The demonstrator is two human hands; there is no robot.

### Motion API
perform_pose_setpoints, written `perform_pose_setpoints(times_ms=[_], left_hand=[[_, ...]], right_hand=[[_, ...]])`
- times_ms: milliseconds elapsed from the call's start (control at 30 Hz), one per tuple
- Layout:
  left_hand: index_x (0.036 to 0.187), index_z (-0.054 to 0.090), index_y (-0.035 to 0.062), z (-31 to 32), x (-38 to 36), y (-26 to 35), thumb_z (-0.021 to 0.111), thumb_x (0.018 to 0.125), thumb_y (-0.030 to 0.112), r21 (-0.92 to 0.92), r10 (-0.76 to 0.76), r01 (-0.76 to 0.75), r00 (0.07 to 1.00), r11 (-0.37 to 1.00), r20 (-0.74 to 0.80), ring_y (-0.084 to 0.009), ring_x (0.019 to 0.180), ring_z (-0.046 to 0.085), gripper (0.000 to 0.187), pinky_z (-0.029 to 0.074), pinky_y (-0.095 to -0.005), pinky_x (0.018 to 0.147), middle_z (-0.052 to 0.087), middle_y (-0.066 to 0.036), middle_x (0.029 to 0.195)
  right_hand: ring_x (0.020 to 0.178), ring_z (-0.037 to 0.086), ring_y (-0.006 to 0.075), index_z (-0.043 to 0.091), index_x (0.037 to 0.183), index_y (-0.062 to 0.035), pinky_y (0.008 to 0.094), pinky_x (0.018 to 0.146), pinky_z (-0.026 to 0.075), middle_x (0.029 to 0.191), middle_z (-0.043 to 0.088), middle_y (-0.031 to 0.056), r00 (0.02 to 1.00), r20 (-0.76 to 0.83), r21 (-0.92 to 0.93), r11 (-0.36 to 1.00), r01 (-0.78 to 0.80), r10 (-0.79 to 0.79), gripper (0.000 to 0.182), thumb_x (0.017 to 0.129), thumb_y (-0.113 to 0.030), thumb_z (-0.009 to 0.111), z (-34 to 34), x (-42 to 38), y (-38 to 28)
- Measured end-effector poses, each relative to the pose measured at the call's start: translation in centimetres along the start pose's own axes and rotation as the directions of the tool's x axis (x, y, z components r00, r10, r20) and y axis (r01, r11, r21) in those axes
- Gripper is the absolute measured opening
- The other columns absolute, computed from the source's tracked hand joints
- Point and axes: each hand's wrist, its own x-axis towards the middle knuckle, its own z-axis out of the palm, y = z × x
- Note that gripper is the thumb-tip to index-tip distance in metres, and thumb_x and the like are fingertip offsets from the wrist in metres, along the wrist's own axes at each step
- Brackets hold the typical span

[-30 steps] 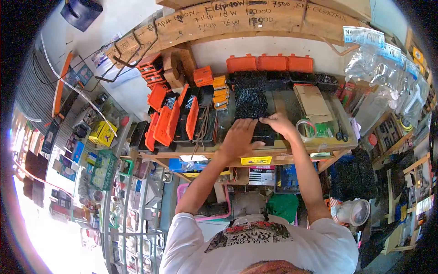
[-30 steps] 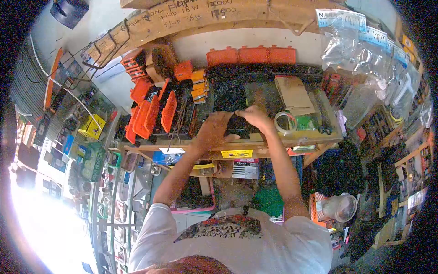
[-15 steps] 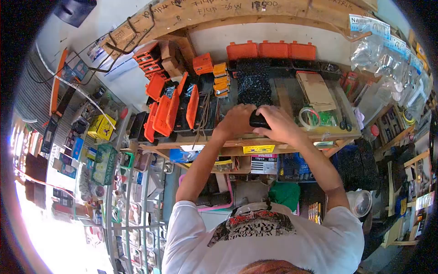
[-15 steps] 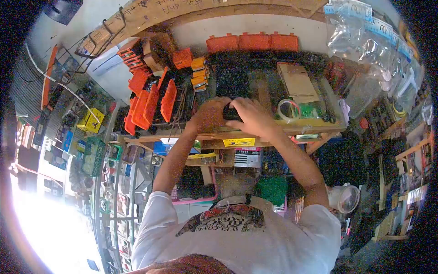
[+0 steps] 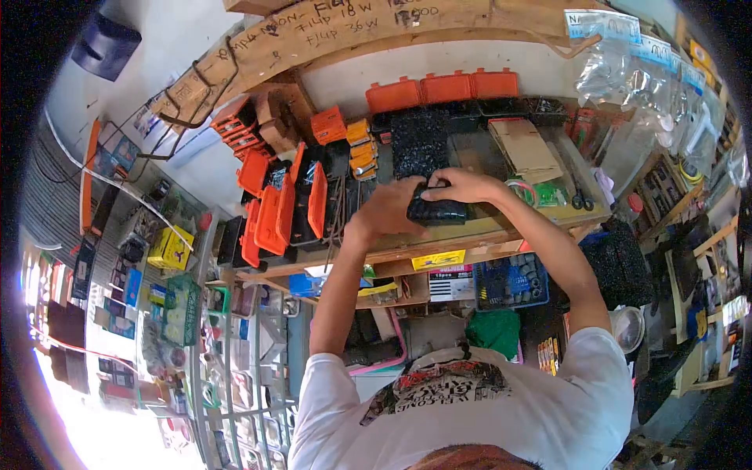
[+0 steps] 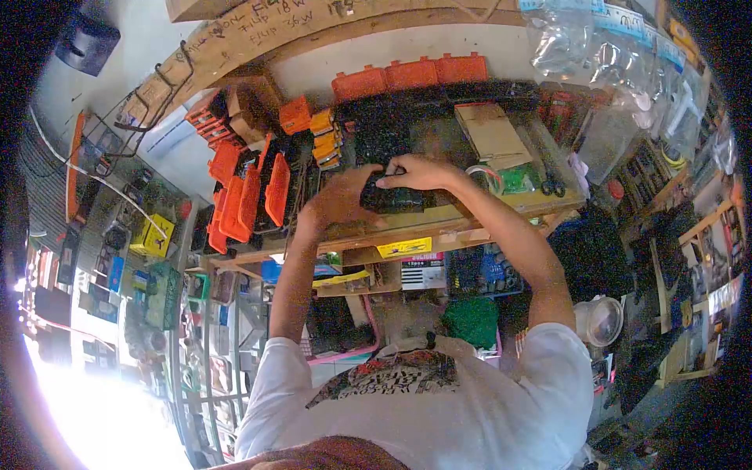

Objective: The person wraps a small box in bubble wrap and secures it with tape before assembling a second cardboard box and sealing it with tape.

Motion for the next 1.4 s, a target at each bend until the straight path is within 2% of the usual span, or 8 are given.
perform_pose_setpoints(times_ms=[133, 300, 567, 767, 867, 1000, 1233, 1400], left_hand=[[0.125, 0.049, 0.0040, 1.6, -0.6, 0.3, 0.088, 0.063, 0.045, 0.068, -0.072, 0.073, 0.997, 0.995, -0.018, -0.0440, 0.117, 0.055, 0.084, 0.045, -0.0506, 0.096, 0.060, -0.022, 0.119], [0.121, 0.050, 0.0022, 1.2, -0.1, -0.2, 0.088, 0.061, 0.047, 0.006, -0.093, 0.093, 0.994, 0.996, 0.052, -0.0421, 0.115, 0.058, 0.085, 0.046, -0.0487, 0.095, 0.063, -0.023, 0.117], [0.123, 0.055, -0.0011, -2.5, 2.8, -0.5, 0.088, 0.061, 0.060, -0.259, -0.032, 0.162, 0.895, 0.952, 0.444, -0.0346, 0.113, 0.062, 0.093, 0.048, -0.0408, 0.095, 0.065, -0.019, 0.118], [0.125, 0.053, 0.0034, 0.6, 2.5, -2.9, 0.087, 0.061, 0.063, -0.150, -0.083, 0.101, 0.989, 0.984, 0.121, -0.0355, 0.117, 0.059, 0.093, 0.047, -0.0403, 0.097, 0.063, -0.017, 0.118], [0.126, 0.053, 0.0039, 0.8, 0.4, -0.6, 0.085, 0.062, 0.064, -0.006, -0.102, 0.105, 0.979, 0.995, 0.179, -0.0369, 0.118, 0.059, 0.094, 0.047, -0.0420, 0.099, 0.063, -0.018, 0.119], [0.113, 0.058, -0.0028, 2.7, 0.7, -2.7, 0.086, 0.058, 0.061, -0.039, -0.029, 0.033, 0.994, 0.999, 0.104, -0.0419, 0.113, 0.060, 0.089, 0.048, -0.0456, 0.094, 0.065, -0.023, 0.112], [0.131, 0.053, -0.0016, -2.5, 2.3, -0.9, 0.080, 0.066, 0.071, -0.228, -0.048, 0.186, 0.864, 0.956, 0.502, -0.0342, 0.124, 0.058, 0.101, 0.046, -0.0405, 0.104, 0.062, -0.024, 0.129], [0.126, 0.053, 0.0005, -1.5, 1.9, -0.6, 0.078, 0.071, 0.070, -0.154, -0.172, 0.210, 0.958, 0.965, 0.230, -0.0355, 0.116, 0.061, 0.092, 0.047, -0.0437, 0.098, 0.064, -0.022, 0.120]], right_hand=[[0.085, 0.056, 0.0131, 0.069, 0.106, -0.0015, 0.0310, 0.080, 0.047, 0.089, 0.067, 0.0066, 0.987, 0.159, -0.039, 0.999, 0.035, -0.028, 0.052, 0.096, -0.052, 0.064, -0.7, 0.7, -0.9], [0.100, 0.065, 0.0388, 0.071, 0.107, -0.0117, 0.0478, 0.092, 0.047, 0.109, 0.070, 0.0151, 0.983, 0.149, -0.277, 0.950, 0.147, -0.109, 0.052, 0.093, -0.061, 0.059, -0.5, 1.8, 1.2], [0.100, 0.065, 0.0396, 0.056, 0.113, -0.0070, 0.0475, 0.086, 0.050, 0.108, 0.067, 0.0221, 0.980, -0.041, -0.231, 0.956, 0.180, -0.194, 0.049, 0.097, -0.054, 0.057, 1.4, -1.8, -2.7], [0.093, 0.064, 0.0330, 0.064, 0.116, -0.0041, 0.0422, 0.083, 0.050, 0.099, 0.067, 0.0195, 0.974, 0.033, -0.088, 0.970, 0.228, -0.226, 0.053, 0.100, -0.054, 0.054, 0.6, 0.6, -0.2], [0.096, 0.064, 0.0341, 0.066, 0.113, -0.0036, 0.0417, 0.085, 0.050, 0.100, 0.067, 0.0199, 0.973, 0.170, -0.153, 0.971, 0.184, -0.158, 0.058, 0.100, -0.058, 0.050, 0.6, 1.9, 0.7], [0.103, 0.063, 0.0370, 0.066, 0.111, -0.0053, 0.0458, 0.088, 0.048, 0.109, 0.065, 0.0203, 0.975, -0.078, -0.514, 0.846, 0.141, -0.210, 0.057, 0.096, -0.059, 0.055, 1.0, 0.2, -1.5], [0.100, 0.065, 0.0387, 0.059, 0.111, -0.0068, 0.0455, 0.085, 0.049, 0.105, 0.067, 0.0180, 0.938, -0.047, -0.343, 0.888, 0.308, -0.344, 0.046, 0.095, -0.050, 0.063, 1.1, -2.5, -3.7], [0.092, 0.066, 0.0369, 0.065, 0.112, -0.0052, 0.0448, 0.081, 0.051, 0.101, 0.069, 0.0207, 0.987, 0.120, -0.148, 0.981, 0.128, -0.111, 0.049, 0.100, -0.052, 0.054, -0.1, 0.2, -1.3]])
